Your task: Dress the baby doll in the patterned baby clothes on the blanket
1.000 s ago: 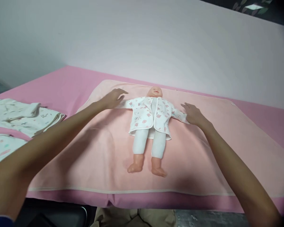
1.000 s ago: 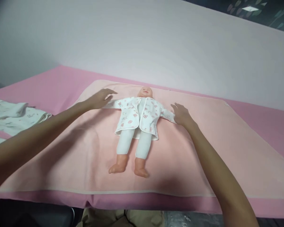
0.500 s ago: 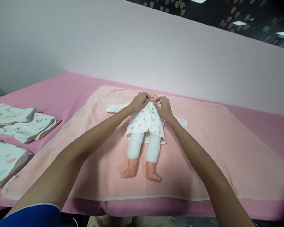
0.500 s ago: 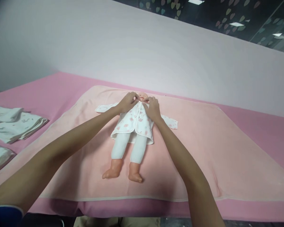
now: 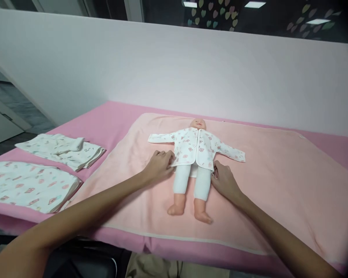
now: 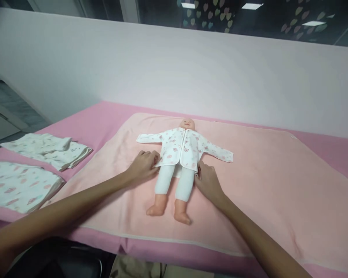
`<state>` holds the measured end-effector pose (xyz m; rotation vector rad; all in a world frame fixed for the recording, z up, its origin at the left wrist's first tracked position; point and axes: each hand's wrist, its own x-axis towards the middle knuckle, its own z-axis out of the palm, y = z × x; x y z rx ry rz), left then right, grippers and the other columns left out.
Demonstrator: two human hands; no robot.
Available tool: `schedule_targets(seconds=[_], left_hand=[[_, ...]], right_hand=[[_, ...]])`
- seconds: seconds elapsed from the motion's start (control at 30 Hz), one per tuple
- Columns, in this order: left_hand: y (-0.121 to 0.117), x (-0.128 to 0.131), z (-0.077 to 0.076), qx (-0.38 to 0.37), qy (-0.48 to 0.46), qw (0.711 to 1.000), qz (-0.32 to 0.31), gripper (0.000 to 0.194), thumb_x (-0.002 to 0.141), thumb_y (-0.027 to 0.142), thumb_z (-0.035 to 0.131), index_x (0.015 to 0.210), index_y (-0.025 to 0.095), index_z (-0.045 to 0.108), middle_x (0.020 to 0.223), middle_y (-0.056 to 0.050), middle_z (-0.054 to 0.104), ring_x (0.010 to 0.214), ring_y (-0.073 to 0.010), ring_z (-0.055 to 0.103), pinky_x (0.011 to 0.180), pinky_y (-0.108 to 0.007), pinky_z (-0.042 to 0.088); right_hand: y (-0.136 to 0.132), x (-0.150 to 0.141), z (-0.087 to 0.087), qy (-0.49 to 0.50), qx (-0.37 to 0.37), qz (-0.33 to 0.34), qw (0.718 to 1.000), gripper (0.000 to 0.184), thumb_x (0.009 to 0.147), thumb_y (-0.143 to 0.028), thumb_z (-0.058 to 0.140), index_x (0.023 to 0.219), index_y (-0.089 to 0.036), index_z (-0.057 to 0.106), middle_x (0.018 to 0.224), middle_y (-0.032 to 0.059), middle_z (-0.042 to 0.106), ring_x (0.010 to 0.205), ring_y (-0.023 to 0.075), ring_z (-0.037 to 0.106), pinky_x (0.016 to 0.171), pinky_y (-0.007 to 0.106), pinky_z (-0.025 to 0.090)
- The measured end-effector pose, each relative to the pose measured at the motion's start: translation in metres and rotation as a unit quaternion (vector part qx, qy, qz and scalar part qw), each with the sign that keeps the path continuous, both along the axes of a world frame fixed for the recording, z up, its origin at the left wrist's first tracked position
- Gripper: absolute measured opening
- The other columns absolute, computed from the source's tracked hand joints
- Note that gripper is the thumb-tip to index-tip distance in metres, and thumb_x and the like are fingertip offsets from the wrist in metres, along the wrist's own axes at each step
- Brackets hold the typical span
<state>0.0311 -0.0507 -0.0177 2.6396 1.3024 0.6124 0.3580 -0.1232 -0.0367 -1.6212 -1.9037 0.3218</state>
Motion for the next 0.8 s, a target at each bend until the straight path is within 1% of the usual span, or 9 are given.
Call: schedule_targets(seconds=[0.1,0.2,0.3,0.4,0.47,0.57,0.63,0.7,0.8], left_hand=[[-0.004,-0.008,0.006,0.011,0.01,1.0,0.002,0.018,0.095,0.026,0.06,0.11,0.023,0.051,0.087,-0.001,0.071,0.082,-0.0257,0.066,0.093,-0.044,0.043],[-0.017,-0.013,0.011,0.049,0.024,0.999,-0.002,0.022,0.095,0.031,0.062,0.113,0.022,0.054,0.093,-0.004,0.071,0.086,-0.0285,0.066,0.089,-0.045,0.044],[-0.027,-0.003,0.012,0.092,0.017,0.995,-0.019,0.033,0.094,0.027,0.061,0.126,0.019,0.057,0.121,-0.014,0.072,0.107,-0.033,0.065,0.092,-0.046,0.047],[-0.036,0.008,0.015,0.099,0.007,0.992,-0.074,0.047,0.094,0.016,0.055,0.141,0.017,0.056,0.145,-0.019,0.066,0.125,-0.0332,0.063,0.099,-0.046,0.049],[-0.045,0.004,0.022,0.066,0.016,0.991,-0.114,0.04,0.1,0.018,0.052,0.14,0.017,0.059,0.13,-0.015,0.074,0.115,-0.0301,0.068,0.1,-0.044,0.049],[-0.062,-0.035,0.04,-0.007,0.032,0.988,-0.152,0.03,0.109,0.035,0.051,0.131,0.022,0.067,0.08,-0.001,0.073,0.08,-0.0228,0.067,0.089,-0.038,0.048],[-0.072,-0.084,0.053,-0.012,0.009,0.996,-0.085,0.03,0.108,0.039,0.052,0.127,0.025,0.07,0.075,0.001,0.07,0.075,-0.0207,0.063,0.079,-0.034,0.044],[-0.082,-0.142,0.067,-0.003,-0.039,0.998,0.05,0.029,0.107,0.042,0.056,0.124,0.024,0.07,0.081,0.002,0.072,0.075,-0.0184,0.061,0.076,-0.031,0.04],[-0.104,-0.211,0.093,0.042,-0.167,0.951,0.255,0.032,0.101,0.052,0.067,0.108,0.021,0.065,0.075,0.007,0.062,0.072,-0.0138,0.049,0.077,-0.028,0.038]], right_hand=[[-0.007,0.002,0.011,-0.023,0.034,0.008,0.999,0.014,0.093,-0.027,0.058,0.087,-0.026,0.045,0.07,-0.0022,0.059,0.063,0.0215,0.054,0.072,0.037,0.042],[-0.023,0.007,0.018,-0.081,0.082,-0.001,0.993,0.007,0.095,-0.028,0.059,0.093,-0.025,0.053,0.08,0.0028,0.067,0.074,0.0259,0.062,0.081,0.043,0.046],[-0.031,0.0,0.022,-0.11,0.148,0.017,0.983,0.023,0.101,-0.034,0.06,0.121,-0.022,0.063,0.12,0.0147,0.075,0.113,0.0368,0.069,0.099,0.053,0.051],[-0.043,-0.018,0.029,-0.113,0.14,0.093,0.979,0.048,0.109,-0.04,0.055,0.153,-0.022,0.055,0.161,0.0178,0.059,0.148,0.0385,0.057,0.116,0.059,0.051],[-0.065,-0.03,0.035,-0.125,0.104,0.129,0.978,0.051,0.112,-0.041,0.052,0.16,-0.023,0.053,0.172,0.0164,0.05,0.157,0.0376,0.05,0.124,0.063,0.047],[-0.125,-0.041,0.044,-0.115,0.056,0.173,0.976,0.047,0.114,-0.034,0.05,0.16,-0.027,0.053,0.163,0.0123,0.061,0.154,0.0329,0.056,0.135,0.067,0.033],[-0.176,-0.044,0.046,-0.085,0.04,0.212,0.973,0.048,0.113,-0.029,0.054,0.161,-0.03,0.051,0.153,0.0092,0.069,0.146,0.0288,0.063,0.138,0.066,0.03],[-0.224,-0.044,0.04,-0.064,0.032,0.239,0.968,0.05,0.11,-0.026,0.058,0.159,-0.031,0.052,0.146,0.0079,0.073,0.139,0.0272,0.067,0.136,0.062,0.035],[-0.276,-0.042,0.018,-0.035,0.025,0.221,0.974,0.046,0.108,-0.021,0.06,0.153,-0.032,0.058,0.138,0.008,0.075,0.13,0.0274,0.071,0.127,0.058,0.046]])
